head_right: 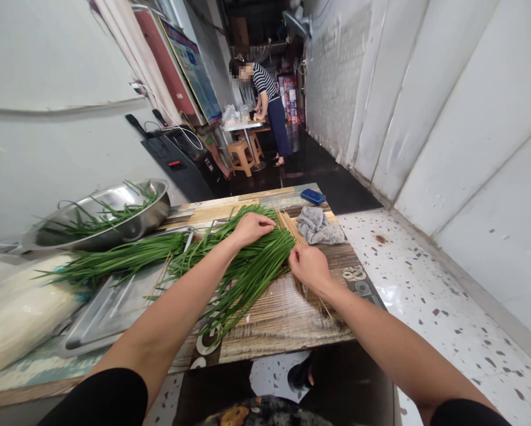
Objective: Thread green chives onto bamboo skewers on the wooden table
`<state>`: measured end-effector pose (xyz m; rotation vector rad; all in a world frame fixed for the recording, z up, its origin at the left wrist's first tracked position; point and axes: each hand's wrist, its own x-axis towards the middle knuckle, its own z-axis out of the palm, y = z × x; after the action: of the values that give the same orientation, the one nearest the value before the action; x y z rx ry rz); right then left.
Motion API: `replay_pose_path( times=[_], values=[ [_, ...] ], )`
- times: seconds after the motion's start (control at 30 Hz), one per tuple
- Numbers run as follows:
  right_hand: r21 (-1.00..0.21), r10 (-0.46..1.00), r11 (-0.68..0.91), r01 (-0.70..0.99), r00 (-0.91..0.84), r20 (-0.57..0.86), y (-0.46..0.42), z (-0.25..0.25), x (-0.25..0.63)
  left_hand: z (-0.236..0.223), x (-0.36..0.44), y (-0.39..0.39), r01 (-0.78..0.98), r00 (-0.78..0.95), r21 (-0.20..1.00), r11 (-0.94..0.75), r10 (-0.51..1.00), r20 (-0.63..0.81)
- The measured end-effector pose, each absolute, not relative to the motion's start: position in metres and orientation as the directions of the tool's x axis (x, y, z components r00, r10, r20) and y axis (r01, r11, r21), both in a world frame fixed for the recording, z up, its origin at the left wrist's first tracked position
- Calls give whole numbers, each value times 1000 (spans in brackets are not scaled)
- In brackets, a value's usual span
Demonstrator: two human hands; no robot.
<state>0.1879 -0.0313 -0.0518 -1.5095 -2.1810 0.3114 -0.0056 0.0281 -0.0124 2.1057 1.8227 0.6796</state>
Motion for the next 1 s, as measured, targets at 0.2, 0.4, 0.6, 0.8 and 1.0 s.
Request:
replay_pose_path(
  times=[0.2,0.4,0.6,0.8,1.0],
  values=[
    [-431,923,375,820,-289,254,-32,-52,188,3,-12,23,841,299,460,-285,953,45],
    [-436,926,371,820,-288,246,-32,-52,188,8,-27,35,950,176,230,-212,970,169],
    [-442,926,370,817,-284,250,-31,-53,188,0,-15,34,962,257,71,-265,960,108],
    [-437,924,373,818,-285,256,-31,-54,188,5,-4,31,967,245,48,-252,962,121],
    [-445,919,386,808,-294,263,-31,-53,188,5,-8,35,950,120,269,-162,979,167]
  ],
)
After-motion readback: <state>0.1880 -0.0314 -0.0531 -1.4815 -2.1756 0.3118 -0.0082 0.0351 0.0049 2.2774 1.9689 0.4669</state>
